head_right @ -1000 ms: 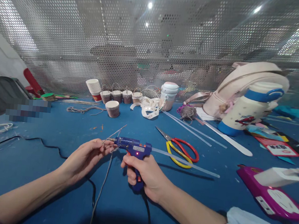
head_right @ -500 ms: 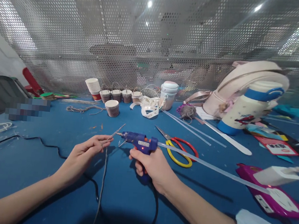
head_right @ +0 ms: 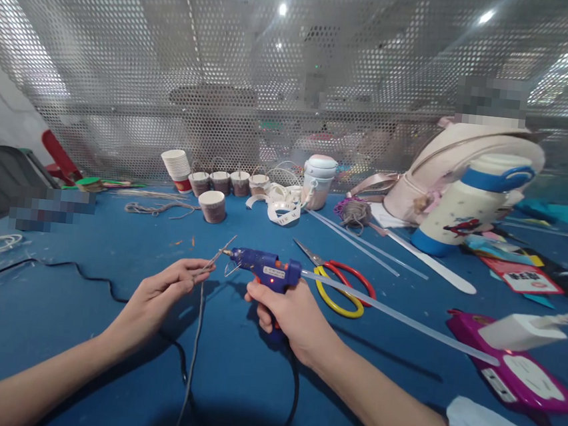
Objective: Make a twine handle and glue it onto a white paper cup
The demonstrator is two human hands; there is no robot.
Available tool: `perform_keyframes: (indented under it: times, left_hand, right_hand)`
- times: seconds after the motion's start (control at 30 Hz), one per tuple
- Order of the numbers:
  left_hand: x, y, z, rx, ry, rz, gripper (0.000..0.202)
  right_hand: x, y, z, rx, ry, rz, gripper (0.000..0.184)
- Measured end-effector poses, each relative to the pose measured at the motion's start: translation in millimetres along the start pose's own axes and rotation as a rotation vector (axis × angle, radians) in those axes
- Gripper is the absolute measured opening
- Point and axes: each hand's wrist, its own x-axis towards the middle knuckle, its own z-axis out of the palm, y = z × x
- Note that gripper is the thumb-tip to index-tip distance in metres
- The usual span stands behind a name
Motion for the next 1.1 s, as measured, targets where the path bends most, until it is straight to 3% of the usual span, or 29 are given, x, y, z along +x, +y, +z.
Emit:
perform_keyframes:
  times: [0.2,0.37,0.57,0.73,1.0,1.1]
  left_hand:
    - [1.2,2.8,2.0,-0.018,0.028,-0.02,0.026]
    - [3.0,3.8,1.0,0.024,0.055,-0.012,0.024]
    - [3.9,0.4,-0.5,0.065,0.077,0.037,0.016]
    - [1.1,-1.1,1.1,0.153,0.053,0.12,0.017]
    - [0.6,-1.0,2.3,0.231,0.062,0.174,0.016]
    - [0.8,-0.8,2.3,0.227,0.073,0.174,0.015]
  right_hand:
    - [-2.2,7.1,-0.9,-0.28,-0.012,-0.081,0.023]
    - [-4.2,11.7,-3.8,-0.499,-0.04,-0.045,0.027]
    - [-2.1,1.1,-4.0,-0.259,0.016,-0.108,0.026]
    - [2.2,2.9,-1.5,-0.181,0.065,-0.071,0.029]
    - [-5.9,8.9,7.3,-0.093,-0.09,0.061,0.027]
    - [-4.7,7.8,6.0,-0.027,-0.08,0.053,0.027]
